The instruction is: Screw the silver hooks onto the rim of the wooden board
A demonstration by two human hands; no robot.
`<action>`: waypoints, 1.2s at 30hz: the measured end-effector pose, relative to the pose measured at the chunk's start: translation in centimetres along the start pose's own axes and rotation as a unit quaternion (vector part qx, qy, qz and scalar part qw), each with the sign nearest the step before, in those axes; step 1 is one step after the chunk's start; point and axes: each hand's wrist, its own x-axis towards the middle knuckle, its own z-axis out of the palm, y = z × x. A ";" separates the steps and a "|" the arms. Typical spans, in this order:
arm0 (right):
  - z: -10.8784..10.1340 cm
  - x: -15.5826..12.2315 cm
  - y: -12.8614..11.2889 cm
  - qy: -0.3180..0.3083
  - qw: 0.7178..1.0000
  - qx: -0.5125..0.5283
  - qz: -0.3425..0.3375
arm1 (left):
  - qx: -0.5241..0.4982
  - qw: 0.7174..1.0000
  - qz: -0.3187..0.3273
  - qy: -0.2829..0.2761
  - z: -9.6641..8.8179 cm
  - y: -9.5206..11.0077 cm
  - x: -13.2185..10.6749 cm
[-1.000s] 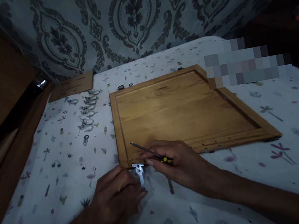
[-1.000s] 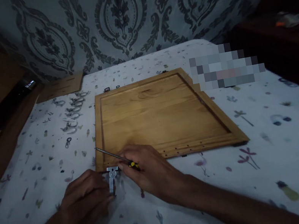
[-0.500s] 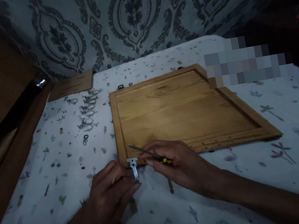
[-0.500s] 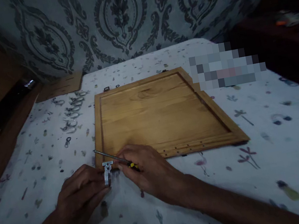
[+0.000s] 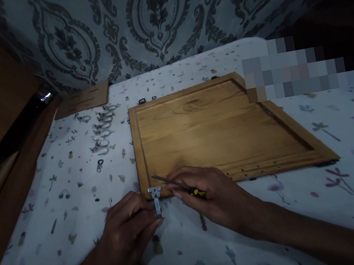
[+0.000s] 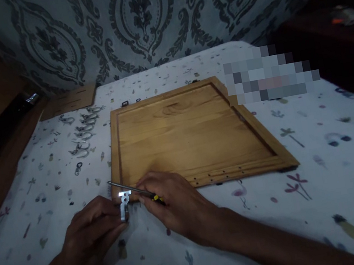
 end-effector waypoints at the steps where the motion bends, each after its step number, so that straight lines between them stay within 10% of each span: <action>1: 0.0 0.0 0.0 0.001 1.000 0.001 0.001 | -0.002 1.000 0.003 0.001 0.0 0.0 0.0; 14: -0.3 -0.1 -0.3 -0.013 1.000 0.009 0.021 | -0.077 0.988 -0.125 0.056 -1.3 -0.3 0.6; 36: -0.1 0.2 -0.8 -0.018 0.998 -0.057 0.028 | 0.000 1.000 -0.011 -0.012 -0.2 -0.2 -0.1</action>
